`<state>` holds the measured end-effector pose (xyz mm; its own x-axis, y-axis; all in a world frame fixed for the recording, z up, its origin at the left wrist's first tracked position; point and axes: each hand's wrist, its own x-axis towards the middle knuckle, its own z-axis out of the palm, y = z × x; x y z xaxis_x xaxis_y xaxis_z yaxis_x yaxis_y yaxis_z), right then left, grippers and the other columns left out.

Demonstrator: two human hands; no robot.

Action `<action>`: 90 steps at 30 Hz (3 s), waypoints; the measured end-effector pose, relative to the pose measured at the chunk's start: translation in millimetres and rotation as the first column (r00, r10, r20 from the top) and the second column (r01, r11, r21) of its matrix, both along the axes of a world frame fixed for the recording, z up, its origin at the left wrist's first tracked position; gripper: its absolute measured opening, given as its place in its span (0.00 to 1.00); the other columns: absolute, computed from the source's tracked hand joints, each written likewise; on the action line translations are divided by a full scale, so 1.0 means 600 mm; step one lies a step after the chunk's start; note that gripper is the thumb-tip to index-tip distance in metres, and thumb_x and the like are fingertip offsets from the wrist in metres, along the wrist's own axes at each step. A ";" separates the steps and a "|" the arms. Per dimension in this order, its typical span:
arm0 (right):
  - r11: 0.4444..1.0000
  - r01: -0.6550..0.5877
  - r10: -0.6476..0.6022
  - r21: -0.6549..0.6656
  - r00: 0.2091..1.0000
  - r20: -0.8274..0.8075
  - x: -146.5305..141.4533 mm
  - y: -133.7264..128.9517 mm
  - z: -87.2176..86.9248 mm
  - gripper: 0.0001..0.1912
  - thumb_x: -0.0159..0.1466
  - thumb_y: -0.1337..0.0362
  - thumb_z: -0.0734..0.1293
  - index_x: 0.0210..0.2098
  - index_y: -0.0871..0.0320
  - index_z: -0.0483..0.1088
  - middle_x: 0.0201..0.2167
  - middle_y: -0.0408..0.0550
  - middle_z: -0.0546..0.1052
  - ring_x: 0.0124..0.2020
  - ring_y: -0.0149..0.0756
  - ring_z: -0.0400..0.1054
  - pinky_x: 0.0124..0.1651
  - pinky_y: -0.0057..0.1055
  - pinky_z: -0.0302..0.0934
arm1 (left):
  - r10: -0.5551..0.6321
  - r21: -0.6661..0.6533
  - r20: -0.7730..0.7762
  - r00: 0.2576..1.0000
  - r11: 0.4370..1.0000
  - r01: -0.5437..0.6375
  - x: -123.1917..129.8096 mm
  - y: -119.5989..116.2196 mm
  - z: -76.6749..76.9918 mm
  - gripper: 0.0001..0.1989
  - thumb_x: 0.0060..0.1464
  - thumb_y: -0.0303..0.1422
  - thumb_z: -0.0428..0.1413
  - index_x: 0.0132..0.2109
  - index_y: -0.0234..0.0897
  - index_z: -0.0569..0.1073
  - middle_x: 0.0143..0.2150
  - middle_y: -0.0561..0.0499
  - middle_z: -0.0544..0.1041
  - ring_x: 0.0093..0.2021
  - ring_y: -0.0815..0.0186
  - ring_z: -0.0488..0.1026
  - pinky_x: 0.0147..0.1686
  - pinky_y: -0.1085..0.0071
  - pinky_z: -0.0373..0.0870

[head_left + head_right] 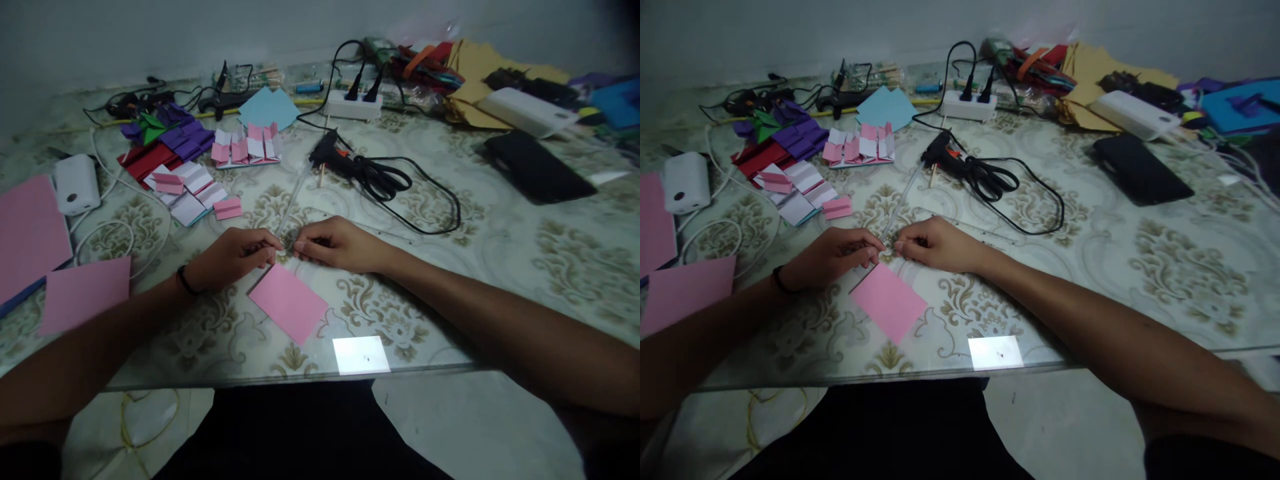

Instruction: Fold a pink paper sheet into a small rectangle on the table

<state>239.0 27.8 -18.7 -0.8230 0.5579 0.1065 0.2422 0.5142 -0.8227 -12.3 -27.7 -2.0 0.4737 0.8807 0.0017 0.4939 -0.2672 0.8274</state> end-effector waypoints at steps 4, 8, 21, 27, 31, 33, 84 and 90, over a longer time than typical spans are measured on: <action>1.000 0.000 0.000 0.012 1.000 -0.008 0.000 0.000 -0.001 0.18 0.72 0.57 0.63 0.37 0.64 0.78 0.24 0.43 0.73 0.25 0.27 0.61 0.32 0.25 0.56 | -0.002 -0.002 -0.002 1.000 1.000 0.002 0.000 0.000 0.000 0.11 0.64 0.34 0.55 0.45 0.35 0.80 0.33 0.51 0.83 0.29 0.70 0.76 0.31 0.76 0.71; 1.000 -0.003 0.003 0.002 1.000 -0.015 0.001 0.000 -0.002 0.18 0.72 0.57 0.63 0.36 0.64 0.78 0.24 0.43 0.73 0.26 0.27 0.61 0.32 0.25 0.56 | 0.002 0.004 -0.001 1.000 1.000 -0.002 0.000 0.000 -0.001 0.10 0.64 0.34 0.56 0.44 0.35 0.80 0.33 0.52 0.83 0.29 0.70 0.76 0.31 0.77 0.71; 0.997 -0.006 0.005 -0.075 1.000 -0.013 0.002 0.002 -0.004 0.18 0.70 0.53 0.66 0.37 0.64 0.77 0.26 0.44 0.73 0.26 0.27 0.59 0.29 0.26 0.53 | -0.016 0.012 0.010 1.000 1.000 0.016 -0.001 0.001 -0.002 0.09 0.65 0.33 0.55 0.44 0.35 0.80 0.33 0.52 0.82 0.30 0.70 0.77 0.32 0.77 0.71; 0.986 -0.032 0.027 -0.165 0.999 -0.032 0.003 0.000 0.000 0.17 0.68 0.54 0.69 0.38 0.64 0.77 0.27 0.43 0.72 0.28 0.28 0.60 0.32 0.25 0.56 | -0.004 0.015 0.006 1.000 1.000 0.004 0.000 0.001 -0.003 0.10 0.64 0.34 0.56 0.44 0.35 0.80 0.33 0.51 0.83 0.29 0.70 0.77 0.31 0.77 0.71; 0.983 -0.044 0.035 -0.180 0.998 -0.048 0.003 -0.001 0.003 0.19 0.68 0.52 0.70 0.37 0.65 0.77 0.24 0.40 0.68 0.26 0.25 0.57 0.29 0.24 0.53 | -0.007 0.004 0.002 1.000 1.000 0.007 0.000 0.000 -0.001 0.09 0.64 0.34 0.56 0.44 0.35 0.79 0.33 0.52 0.83 0.29 0.70 0.78 0.31 0.77 0.72; 0.981 -0.037 0.026 -0.189 0.998 -0.058 0.003 -0.001 0.004 0.21 0.68 0.49 0.70 0.35 0.64 0.76 0.22 0.39 0.67 0.24 0.24 0.56 0.27 0.23 0.53 | -0.010 0.007 0.005 1.000 1.000 0.010 0.000 0.000 0.000 0.09 0.64 0.33 0.56 0.45 0.34 0.79 0.32 0.52 0.83 0.29 0.71 0.78 0.31 0.78 0.72; 0.998 -0.044 0.040 -0.045 0.996 -0.074 -0.005 0.006 -0.003 0.17 0.72 0.58 0.63 0.34 0.63 0.76 0.25 0.43 0.74 0.26 0.27 0.63 0.33 0.24 0.57 | -0.012 0.020 -0.002 1.000 1.000 0.012 -0.003 0.001 0.002 0.11 0.65 0.34 0.54 0.44 0.34 0.79 0.32 0.50 0.82 0.29 0.68 0.78 0.31 0.75 0.72; 0.998 -0.036 0.032 -0.048 0.997 -0.065 -0.005 0.006 -0.004 0.16 0.72 0.59 0.63 0.34 0.63 0.76 0.26 0.44 0.76 0.27 0.27 0.65 0.33 0.24 0.58 | -0.011 0.014 -0.004 1.000 1.000 0.011 -0.003 0.000 0.003 0.11 0.64 0.35 0.54 0.44 0.34 0.79 0.32 0.50 0.82 0.29 0.68 0.77 0.31 0.75 0.72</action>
<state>235.8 31.7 -20.9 -0.8341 0.5355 0.1325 0.1715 0.4800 -0.8603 -14.3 -27.5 -0.5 0.4831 0.8755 0.0124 0.4938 -0.2841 0.8219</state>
